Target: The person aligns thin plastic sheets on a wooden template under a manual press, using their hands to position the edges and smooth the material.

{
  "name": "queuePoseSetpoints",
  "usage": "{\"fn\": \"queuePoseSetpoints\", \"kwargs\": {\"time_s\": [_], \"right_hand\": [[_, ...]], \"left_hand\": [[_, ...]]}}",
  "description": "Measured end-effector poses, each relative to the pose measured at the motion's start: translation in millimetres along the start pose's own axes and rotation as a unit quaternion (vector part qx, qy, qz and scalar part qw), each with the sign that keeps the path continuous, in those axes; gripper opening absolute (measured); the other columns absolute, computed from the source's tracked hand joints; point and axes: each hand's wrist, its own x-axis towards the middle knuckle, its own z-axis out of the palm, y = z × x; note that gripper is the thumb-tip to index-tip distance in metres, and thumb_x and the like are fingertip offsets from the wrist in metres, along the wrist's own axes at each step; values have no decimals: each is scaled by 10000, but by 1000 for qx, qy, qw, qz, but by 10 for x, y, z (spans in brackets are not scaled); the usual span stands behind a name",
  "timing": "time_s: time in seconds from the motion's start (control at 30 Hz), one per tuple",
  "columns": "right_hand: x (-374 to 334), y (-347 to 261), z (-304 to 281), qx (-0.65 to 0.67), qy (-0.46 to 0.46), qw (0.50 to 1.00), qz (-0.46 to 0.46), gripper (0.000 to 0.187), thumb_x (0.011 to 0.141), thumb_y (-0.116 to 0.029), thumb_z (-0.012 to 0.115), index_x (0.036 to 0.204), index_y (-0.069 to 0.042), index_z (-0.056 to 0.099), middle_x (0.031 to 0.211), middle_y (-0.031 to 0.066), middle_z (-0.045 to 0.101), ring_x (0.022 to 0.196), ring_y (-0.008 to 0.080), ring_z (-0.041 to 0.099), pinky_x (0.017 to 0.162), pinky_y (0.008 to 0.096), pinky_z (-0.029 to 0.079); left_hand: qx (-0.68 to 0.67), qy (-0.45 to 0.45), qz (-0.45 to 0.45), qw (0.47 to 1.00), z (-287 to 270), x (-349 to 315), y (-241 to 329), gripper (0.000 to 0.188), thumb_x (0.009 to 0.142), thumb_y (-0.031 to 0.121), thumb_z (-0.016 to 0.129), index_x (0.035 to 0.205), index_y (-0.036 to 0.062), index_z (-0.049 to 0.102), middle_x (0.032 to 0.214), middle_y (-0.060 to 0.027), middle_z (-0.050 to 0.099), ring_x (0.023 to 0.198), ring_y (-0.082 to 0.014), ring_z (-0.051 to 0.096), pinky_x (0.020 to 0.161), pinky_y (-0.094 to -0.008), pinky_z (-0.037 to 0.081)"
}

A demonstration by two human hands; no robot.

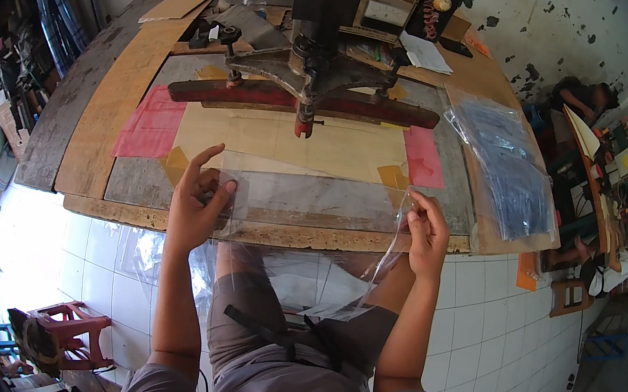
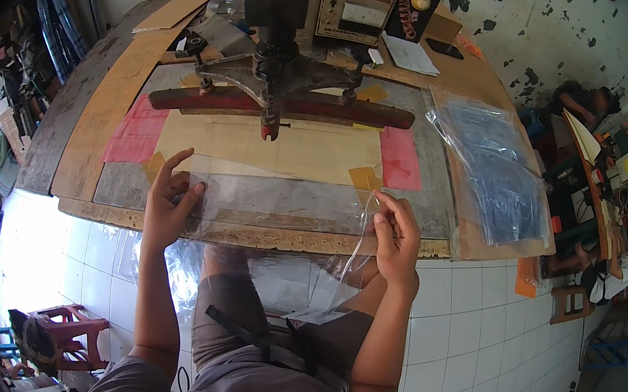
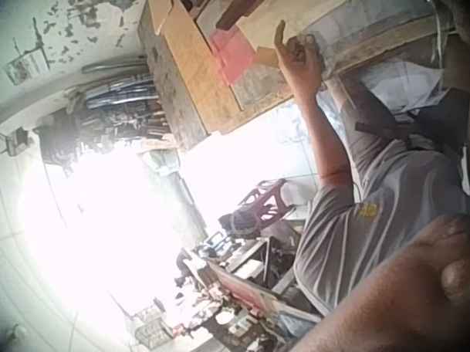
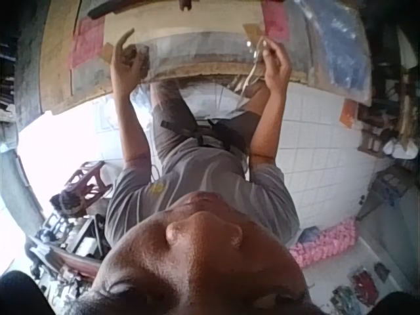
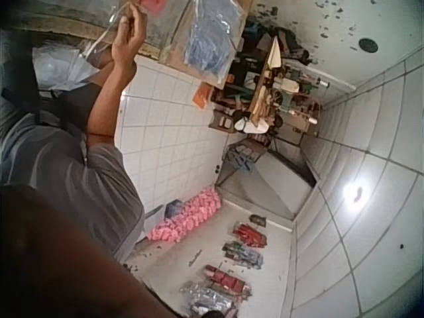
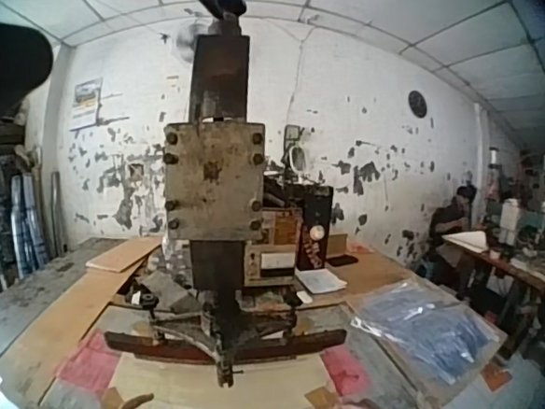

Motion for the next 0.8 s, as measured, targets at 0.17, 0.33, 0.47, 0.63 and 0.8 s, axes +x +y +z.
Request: {"fn": "queuePoseSetpoints", "kwargs": {"time_s": [0.17,0.33,0.47,0.63,0.8], "right_hand": [[0,-28,14,8,6,1000,12,340,1015,1,586,1346,33,660,1027,21,558,891,92,508,801,234,438],[-10,3,4,7,10,1000,18,335,1014,-26,612,1336,42,673,1089,13,581,946,90,513,844,227,426],[-3,-23,5,-3,10,1000,11,328,1014,-21,605,1329,38,671,1058,22,580,921,99,522,836,240,438],[5,-36,18,-15,9,1000,1,329,1010,-1,586,1328,26,667,1001,30,568,837,96,524,771,247,454],[6,-32,19,-15,14,1000,0,315,1013,-13,590,1316,25,668,1008,28,574,835,92,527,769,242,450]], "left_hand": [[1,0,-2,1000,-1,-4,9,600,984,12,664,1548,45,461,870,-43,701,756,-83,632,727,-252,519],[1,2,-1,1000,4,2,17,600,984,9,663,1547,44,461,886,-49,713,762,-86,640,738,-253,526],[6,0,1,1000,2,3,21,598,984,5,659,1547,43,461,893,-51,717,765,-86,643,743,-254,529],[10,0,2,1000,-3,-1,8,599,982,2,658,1546,42,462,884,-48,712,764,-85,642,742,-254,527],[8,1,3,1000,6,1,9,600,981,1,661,1546,45,463,871,-42,703,763,-84,642,738,-254,526]]}}
